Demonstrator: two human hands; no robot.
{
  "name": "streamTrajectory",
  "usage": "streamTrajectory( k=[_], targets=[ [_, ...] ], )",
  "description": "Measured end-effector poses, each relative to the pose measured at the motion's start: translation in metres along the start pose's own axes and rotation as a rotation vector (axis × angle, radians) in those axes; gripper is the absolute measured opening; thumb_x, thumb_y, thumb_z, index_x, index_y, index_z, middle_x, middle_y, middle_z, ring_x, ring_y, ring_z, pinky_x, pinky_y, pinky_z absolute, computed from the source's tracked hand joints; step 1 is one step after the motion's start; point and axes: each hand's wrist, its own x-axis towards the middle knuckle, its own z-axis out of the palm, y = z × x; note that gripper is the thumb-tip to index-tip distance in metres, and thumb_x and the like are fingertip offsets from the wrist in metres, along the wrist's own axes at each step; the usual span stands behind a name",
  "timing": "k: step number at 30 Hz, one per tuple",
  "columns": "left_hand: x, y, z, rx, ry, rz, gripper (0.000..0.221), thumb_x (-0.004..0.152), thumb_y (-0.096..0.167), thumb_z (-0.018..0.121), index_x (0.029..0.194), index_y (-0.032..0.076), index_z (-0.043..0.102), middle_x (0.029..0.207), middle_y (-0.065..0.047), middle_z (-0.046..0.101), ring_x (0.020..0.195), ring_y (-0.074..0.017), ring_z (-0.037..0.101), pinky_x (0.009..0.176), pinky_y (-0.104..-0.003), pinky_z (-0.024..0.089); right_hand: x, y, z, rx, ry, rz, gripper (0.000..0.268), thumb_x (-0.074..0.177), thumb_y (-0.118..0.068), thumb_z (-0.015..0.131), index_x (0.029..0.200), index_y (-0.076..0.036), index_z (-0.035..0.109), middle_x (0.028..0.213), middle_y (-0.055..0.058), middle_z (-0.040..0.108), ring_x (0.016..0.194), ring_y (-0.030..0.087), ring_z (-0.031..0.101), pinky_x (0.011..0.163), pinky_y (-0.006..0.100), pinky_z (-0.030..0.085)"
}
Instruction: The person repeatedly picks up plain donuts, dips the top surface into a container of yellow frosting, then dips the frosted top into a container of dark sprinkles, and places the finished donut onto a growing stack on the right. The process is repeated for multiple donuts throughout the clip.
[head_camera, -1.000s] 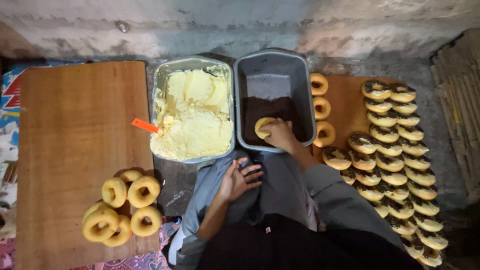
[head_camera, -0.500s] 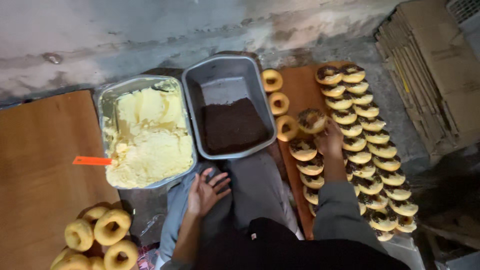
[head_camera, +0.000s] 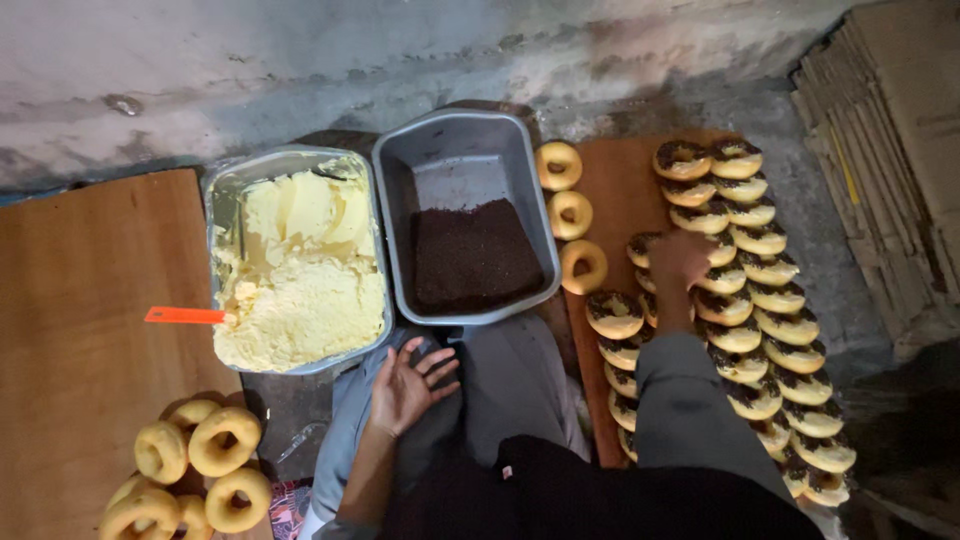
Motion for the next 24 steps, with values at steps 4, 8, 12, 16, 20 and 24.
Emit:
streamTrajectory(
  k=[4,8,12,16,20,24],
  targets=[
    [0.002,0.001,0.002,0.015,0.027,-0.015,0.052,0.098,0.064,0.046,0.135,0.027,0.055,0.149,-0.025,0.051,0.141,-0.0445,0.043,0.112,-0.071,0.028,-0.045,-0.035,0.032,0.242,-0.49,-0.133,0.035,0.092,-0.019,0.075,0.121,-0.005,0.061,0.122,0.018,0.065,0.101,0.03,0.069,0.083,0.044,0.061],
    [0.0,0.002,0.003,0.001,0.018,-0.015,0.052,0.099,0.063,0.046,0.136,0.027,0.054,0.149,-0.025,0.051,0.141,-0.0439,0.043,0.113,-0.071,0.027,-0.052,-0.063,0.045,0.454,-0.674,0.003,0.039,0.092,-0.016,0.076,0.124,-0.005,0.056,0.123,0.018,0.063,0.103,0.029,0.068,0.085,0.043,0.061],
    [0.002,0.003,0.003,0.015,0.026,-0.02,0.052,0.098,0.063,0.046,0.136,0.028,0.054,0.149,-0.024,0.052,0.139,-0.0432,0.045,0.112,-0.071,0.028,-0.021,-0.09,0.058,0.885,-0.666,0.337,0.044,0.092,-0.014,0.077,0.127,-0.006,0.052,0.125,0.017,0.06,0.105,0.028,0.066,0.087,0.042,0.06],
    [0.002,0.003,0.002,0.006,0.006,-0.019,0.052,0.099,0.063,0.046,0.137,0.028,0.053,0.148,-0.024,0.053,0.138,-0.0426,0.046,0.112,-0.071,0.029,-0.015,-0.113,0.08,0.836,-0.689,0.343,0.049,0.092,-0.012,0.078,0.13,-0.006,0.048,0.127,0.016,0.058,0.108,0.027,0.065,0.089,0.04,0.06],
    [0.0,0.003,0.001,0.01,-0.002,-0.001,0.051,0.1,0.063,0.046,0.136,0.027,0.053,0.146,-0.024,0.054,0.138,-0.0422,0.048,0.112,-0.071,0.031,-0.021,-0.145,0.075,0.738,-0.539,0.317,0.054,0.092,-0.01,0.079,0.133,-0.007,0.043,0.128,0.016,0.055,0.11,0.026,0.064,0.091,0.039,0.06],
    [0.001,0.001,0.001,0.041,0.01,0.009,0.049,0.1,0.06,0.047,0.136,0.027,0.051,0.146,-0.022,0.055,0.137,-0.04,0.05,0.111,-0.069,0.033,-0.042,-0.169,0.027,0.938,-0.011,0.41,0.06,0.092,-0.008,0.079,0.136,-0.007,0.039,0.13,0.015,0.053,0.112,0.025,0.062,0.093,0.038,0.059]
  ],
)
